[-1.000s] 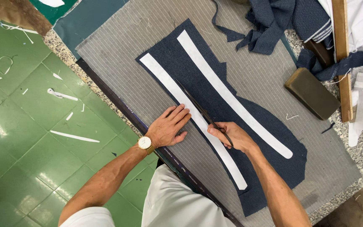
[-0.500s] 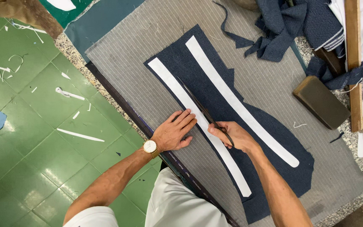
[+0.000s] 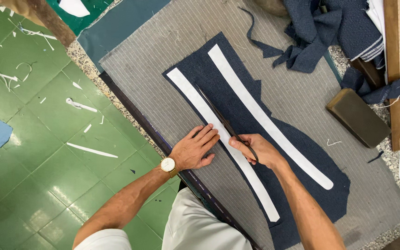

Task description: The person uses shears to cut a dark fabric along white paper strips laid on a cutting mat. After cutting, the person uses a wooden ruler and a blue chalk marker to draw straight lines on the fabric.

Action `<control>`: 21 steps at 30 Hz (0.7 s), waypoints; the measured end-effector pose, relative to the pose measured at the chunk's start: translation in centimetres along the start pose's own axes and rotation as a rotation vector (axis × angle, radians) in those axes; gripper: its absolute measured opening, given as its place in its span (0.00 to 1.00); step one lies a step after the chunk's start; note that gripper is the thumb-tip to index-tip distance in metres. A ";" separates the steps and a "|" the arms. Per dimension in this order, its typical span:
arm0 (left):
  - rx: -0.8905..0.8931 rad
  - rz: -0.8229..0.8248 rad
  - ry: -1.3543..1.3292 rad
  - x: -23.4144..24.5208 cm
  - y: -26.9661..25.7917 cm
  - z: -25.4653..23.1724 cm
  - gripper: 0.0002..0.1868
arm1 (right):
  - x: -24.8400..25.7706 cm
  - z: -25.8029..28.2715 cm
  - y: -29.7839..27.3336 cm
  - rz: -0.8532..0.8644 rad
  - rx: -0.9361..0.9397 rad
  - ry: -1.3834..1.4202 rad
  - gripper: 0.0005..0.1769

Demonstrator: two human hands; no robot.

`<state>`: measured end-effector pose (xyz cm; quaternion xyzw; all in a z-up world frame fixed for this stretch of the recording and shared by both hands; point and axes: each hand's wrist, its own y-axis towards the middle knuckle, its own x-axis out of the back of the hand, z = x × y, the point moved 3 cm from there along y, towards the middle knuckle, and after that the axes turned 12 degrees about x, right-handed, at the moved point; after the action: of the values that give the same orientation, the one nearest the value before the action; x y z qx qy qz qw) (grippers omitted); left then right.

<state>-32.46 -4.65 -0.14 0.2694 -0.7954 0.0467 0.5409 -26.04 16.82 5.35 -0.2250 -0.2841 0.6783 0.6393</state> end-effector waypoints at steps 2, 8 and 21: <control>0.003 0.006 -0.001 -0.1 0.0 0.0 0.32 | 0.1 -0.1 0.5 0.006 0.002 0.004 0.31; 0.002 -0.019 0.001 0.0 0.1 0.0 0.31 | 0.0 2.6 1.5 0.015 0.006 -0.032 0.33; 0.005 -0.019 -0.001 0.0 0.0 0.1 0.31 | -0.4 3.7 2.3 -0.004 -0.005 -0.024 0.28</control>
<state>-32.55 -4.67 -0.18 0.2781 -0.7930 0.0434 0.5403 -30.14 16.04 6.52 -0.2179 -0.2936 0.6789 0.6368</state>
